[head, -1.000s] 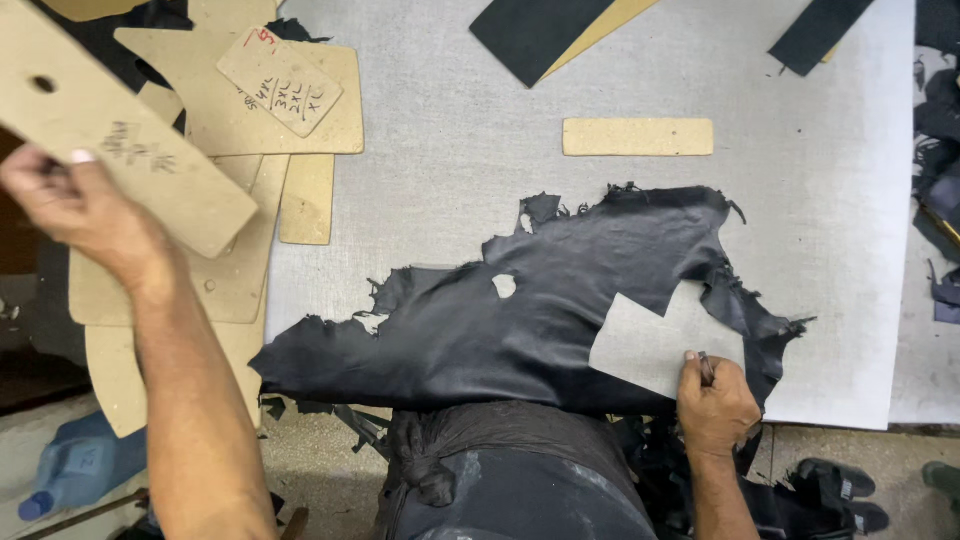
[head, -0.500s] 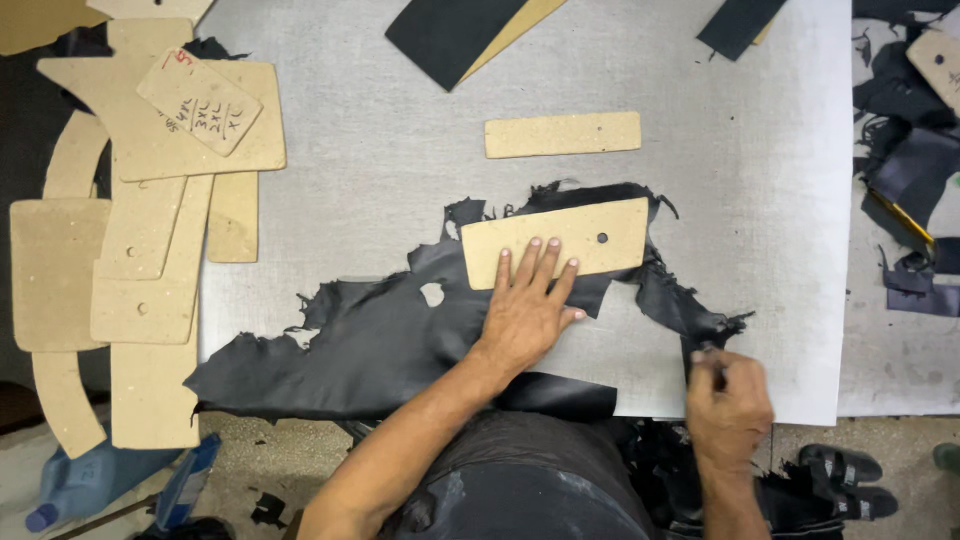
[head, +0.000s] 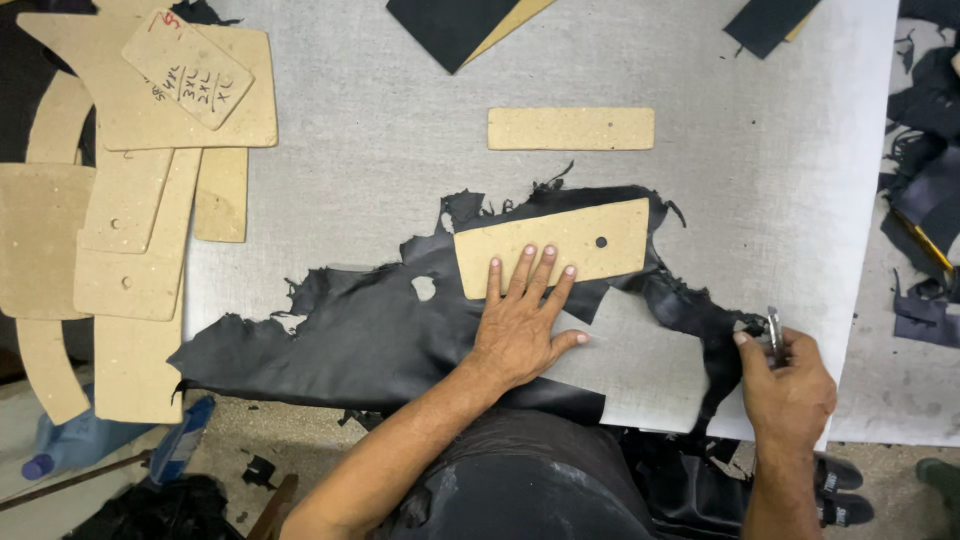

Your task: The person places cardboard templates on a large piece of black leather, traces the outlines with a pen, and cuts out the shapes. The person repeats this process with different templates, adjusting the leather and removing cut pieces as needed.

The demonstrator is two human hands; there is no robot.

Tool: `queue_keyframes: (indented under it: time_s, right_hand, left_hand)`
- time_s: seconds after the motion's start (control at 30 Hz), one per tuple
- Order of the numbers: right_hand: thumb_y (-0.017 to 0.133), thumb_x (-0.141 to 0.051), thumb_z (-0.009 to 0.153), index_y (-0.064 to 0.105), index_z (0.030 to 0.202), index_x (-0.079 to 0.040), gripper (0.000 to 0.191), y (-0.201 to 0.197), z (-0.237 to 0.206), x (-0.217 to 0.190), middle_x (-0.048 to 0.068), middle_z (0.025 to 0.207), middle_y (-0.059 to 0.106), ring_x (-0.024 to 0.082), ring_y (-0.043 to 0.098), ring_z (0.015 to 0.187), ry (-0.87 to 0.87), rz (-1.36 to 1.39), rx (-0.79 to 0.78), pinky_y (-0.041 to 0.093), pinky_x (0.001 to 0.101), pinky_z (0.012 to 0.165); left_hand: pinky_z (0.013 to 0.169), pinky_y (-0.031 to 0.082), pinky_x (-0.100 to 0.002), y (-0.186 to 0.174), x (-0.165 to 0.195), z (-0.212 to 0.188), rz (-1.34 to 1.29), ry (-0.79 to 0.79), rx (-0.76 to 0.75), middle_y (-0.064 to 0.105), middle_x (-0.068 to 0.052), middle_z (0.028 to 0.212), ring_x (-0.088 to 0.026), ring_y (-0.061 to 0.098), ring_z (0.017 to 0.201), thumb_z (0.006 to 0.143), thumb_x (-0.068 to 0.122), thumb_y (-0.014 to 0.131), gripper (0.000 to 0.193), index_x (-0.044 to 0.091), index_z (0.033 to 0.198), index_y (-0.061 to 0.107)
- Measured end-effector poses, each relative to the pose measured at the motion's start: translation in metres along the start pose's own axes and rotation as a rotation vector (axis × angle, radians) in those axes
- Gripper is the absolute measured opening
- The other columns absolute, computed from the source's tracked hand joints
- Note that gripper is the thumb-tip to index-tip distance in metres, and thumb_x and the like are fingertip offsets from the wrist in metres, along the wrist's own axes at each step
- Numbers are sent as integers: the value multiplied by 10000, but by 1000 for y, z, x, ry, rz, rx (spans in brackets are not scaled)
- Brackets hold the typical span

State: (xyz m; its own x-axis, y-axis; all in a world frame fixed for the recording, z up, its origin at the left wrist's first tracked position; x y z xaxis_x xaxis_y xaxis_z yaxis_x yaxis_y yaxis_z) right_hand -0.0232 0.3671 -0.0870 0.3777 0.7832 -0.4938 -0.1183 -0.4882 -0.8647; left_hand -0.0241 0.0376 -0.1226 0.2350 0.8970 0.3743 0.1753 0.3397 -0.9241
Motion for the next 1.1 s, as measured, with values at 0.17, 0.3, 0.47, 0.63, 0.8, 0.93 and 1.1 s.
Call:
queue_keyframes:
  time_s: [0.17,0.3,0.47,0.63,0.8,0.93,1.1]
  right_hand:
    - [631,-50,1118,627,1396,17,286,1,17,-72,118,1078,627,209,624,920,-496,36,113,536,324,846]
    - [648,-16,1041,693,1354,-57,319,57,16,-161,118,1028,657,279,659,897,-775,-74,-75,546,397,863]
    - [658,15,899,744,1206,-127,349,129,-16,-273,85,1004,686,281,680,859,-1160,-113,-292,555,394,722]
    - [717,-45,804,748,1203,-115,406,163,-46,-326,67,1049,692,247,671,871,-1464,-143,-345,547,382,730]
    - [716,-92,818,730,1267,-103,449,181,-50,-321,41,1106,691,200,632,856,-1489,-308,-379,508,357,724]
    - [672,-114,861,721,1280,-94,422,178,-28,-285,48,1153,683,212,624,882,-1476,-342,-328,510,372,754]
    - [654,-28,896,721,1298,-142,423,104,76,-192,53,1200,699,223,629,943,-1354,-527,-215,507,398,822]
  left_hand:
    - [1230,18,-658,-12,0,-5,-71,20,36,175,-214,1682,-397,68,1566,894,754,402,883,199,1580,365]
    - [1222,18,-677,-21,-15,-17,-20,-95,-36,158,-256,1668,-436,52,1562,896,781,404,920,177,1587,348]
    - [1215,30,-680,-29,-30,-24,46,-148,-45,159,-268,1668,-469,48,1557,882,795,409,950,173,1595,334]
    - [1195,39,-697,-20,-34,-23,52,-130,-127,165,-276,1657,-487,55,1542,867,798,408,967,171,1596,308]
    - [1181,97,-728,-21,-36,-23,118,-107,-155,207,-310,1628,-500,118,1531,885,789,409,948,165,1595,328]
    - [1139,189,-736,-27,-32,-16,111,-102,-178,231,-303,1623,-504,185,1505,883,755,441,907,153,1558,369]
    - [1061,269,-759,-40,-24,-3,106,-88,-157,305,-317,1547,-522,274,1423,884,696,484,824,168,1513,428]
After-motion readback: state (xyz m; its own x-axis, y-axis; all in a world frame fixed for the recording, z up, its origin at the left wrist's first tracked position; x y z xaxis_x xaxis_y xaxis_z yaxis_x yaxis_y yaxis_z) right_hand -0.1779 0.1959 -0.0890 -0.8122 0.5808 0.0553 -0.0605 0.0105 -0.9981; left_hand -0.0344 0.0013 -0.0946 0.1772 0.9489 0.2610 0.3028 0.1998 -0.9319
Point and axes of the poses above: each hand's wrist, its own z-axis towards the middle knuckle, its own y-axis out of the palm, x = y × z, the point moved 7 cm from there along z, towards the middle knuckle
